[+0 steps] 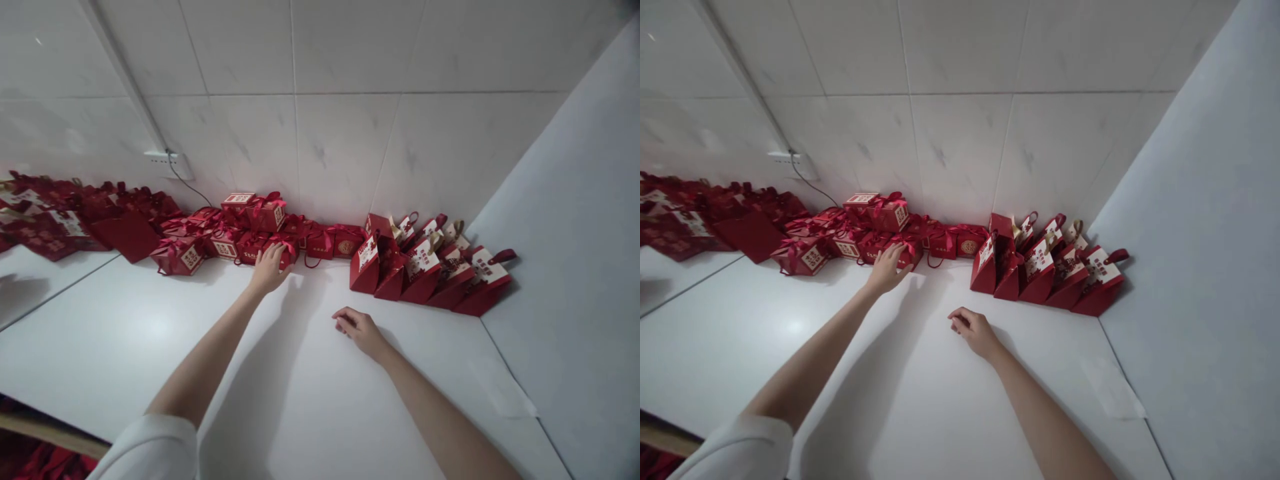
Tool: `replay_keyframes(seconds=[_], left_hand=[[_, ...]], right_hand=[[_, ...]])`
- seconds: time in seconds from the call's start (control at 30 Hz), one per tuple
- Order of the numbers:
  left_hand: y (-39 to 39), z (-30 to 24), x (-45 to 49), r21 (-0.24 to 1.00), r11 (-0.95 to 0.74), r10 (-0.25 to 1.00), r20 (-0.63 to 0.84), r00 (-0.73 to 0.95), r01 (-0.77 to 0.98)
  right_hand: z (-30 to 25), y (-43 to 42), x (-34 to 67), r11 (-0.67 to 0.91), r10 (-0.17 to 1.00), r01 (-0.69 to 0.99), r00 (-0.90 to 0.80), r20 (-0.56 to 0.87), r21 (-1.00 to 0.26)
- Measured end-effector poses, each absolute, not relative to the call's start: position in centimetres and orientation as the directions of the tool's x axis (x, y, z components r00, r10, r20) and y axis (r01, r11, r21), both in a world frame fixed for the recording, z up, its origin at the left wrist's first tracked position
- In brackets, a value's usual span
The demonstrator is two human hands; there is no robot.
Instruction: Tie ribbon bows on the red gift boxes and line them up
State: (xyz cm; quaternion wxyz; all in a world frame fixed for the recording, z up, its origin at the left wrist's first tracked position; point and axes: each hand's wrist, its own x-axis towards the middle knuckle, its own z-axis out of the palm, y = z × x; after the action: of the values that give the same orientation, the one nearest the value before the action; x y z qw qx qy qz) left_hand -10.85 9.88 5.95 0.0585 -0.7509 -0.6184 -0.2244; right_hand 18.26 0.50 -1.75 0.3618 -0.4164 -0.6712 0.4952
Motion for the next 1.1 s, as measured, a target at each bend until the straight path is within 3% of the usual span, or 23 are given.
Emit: replay_keyframes(seconds=[0.23,0.33,0.47,0.57,0.77,0.87,1.0,1.1], left_hand=[[6.4,4.8,-7.6,0.313,-0.025,0.721,0.663,-0.199,0.95],[5.3,5.0,-8.1,0.391,0.007,0.658,0.691,-0.299,0.92],[4.9,4.6,-8.9,0.52,-0.067,0.798,0.54,-0.267,0.851],[3.9,5.3,-9.0,0.579,-0.061,0.838,0.472,-0.274,0.813],[-0.7,10.1,-8.1,0.454,0.072,0.966,0.189,-0.175,0.888],[-2.0,11.1,-7.8,0.464,0.068,0.98,0.137,-0.147,0.883],[-3.1,9.5,-8.3,0.696,0.056,0.998,-0.019,-0.06,0.716],[-4.4,7.3,-9.8,0.904,0.048,0.957,-0.164,0.24,0.426]], right_hand=[[-2.0,0.8,18.2,0.157,0.916,0.177,-0.395,0.076,-0.972],[-1.9,0.8,18.2,0.162,0.916,0.179,-0.394,0.08,-0.97],[-1.6,0.6,18.1,0.173,0.917,0.182,-0.389,0.091,-0.968],[-1.5,0.5,18.0,0.17,0.921,0.19,-0.38,0.087,-0.967],[-1.5,0.7,18.1,0.173,0.924,0.214,-0.372,0.084,-0.961],[-1.1,0.0,17.4,0.182,0.923,0.175,-0.369,0.107,-0.968],[-0.1,-1.9,16.1,0.254,0.842,0.034,-0.5,0.204,-0.967],[0.2,-2.6,16.2,0.325,0.738,0.043,-0.636,0.225,-0.945]])
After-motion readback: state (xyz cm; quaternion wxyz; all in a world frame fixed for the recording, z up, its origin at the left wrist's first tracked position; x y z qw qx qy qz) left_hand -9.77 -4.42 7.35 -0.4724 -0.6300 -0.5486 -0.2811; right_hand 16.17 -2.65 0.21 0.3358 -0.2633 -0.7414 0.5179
